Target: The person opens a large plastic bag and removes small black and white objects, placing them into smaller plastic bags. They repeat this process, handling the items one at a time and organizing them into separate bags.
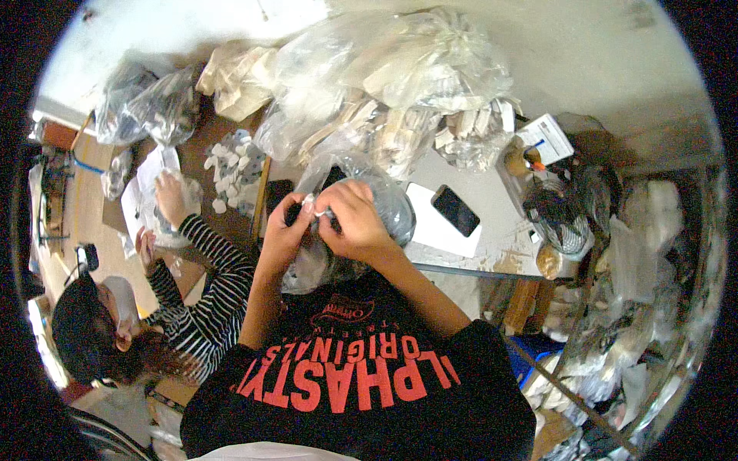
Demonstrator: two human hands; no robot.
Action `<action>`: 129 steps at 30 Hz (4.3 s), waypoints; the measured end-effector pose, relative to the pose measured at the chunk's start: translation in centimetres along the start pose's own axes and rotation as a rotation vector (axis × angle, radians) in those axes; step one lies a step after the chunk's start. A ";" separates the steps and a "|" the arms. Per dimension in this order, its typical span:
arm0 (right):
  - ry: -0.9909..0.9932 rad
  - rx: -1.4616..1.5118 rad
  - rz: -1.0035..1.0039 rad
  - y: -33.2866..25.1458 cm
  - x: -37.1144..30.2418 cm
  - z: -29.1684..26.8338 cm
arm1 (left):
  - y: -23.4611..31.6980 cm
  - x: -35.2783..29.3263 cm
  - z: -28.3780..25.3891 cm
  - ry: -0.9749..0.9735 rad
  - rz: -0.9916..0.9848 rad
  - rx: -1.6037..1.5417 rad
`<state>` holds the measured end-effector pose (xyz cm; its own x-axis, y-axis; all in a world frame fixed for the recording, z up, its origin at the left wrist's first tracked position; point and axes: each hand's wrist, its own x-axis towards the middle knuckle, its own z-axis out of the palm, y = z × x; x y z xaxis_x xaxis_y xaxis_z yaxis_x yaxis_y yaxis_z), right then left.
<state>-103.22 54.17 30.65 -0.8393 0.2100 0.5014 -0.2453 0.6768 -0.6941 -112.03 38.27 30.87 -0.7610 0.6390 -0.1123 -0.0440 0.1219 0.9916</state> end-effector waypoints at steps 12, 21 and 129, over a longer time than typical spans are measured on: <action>-0.091 -0.170 0.088 -0.1 1.3 -1.0 | 4.4 -1.0 -1.1 0.178 0.149 -0.200; -0.134 0.070 0.213 -2.2 2.6 -4.0 | 1.4 0.7 0.3 0.053 0.375 0.299; -0.425 -0.643 0.014 -4.2 4.1 -5.6 | 5.5 -3.2 -0.5 -0.050 -0.394 -0.896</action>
<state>-102.89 56.11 38.53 -0.9865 0.0205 0.1627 -0.0122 0.9802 -0.1975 -110.19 36.50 36.70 -0.5590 0.7102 -0.4279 -0.7798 -0.2750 0.5624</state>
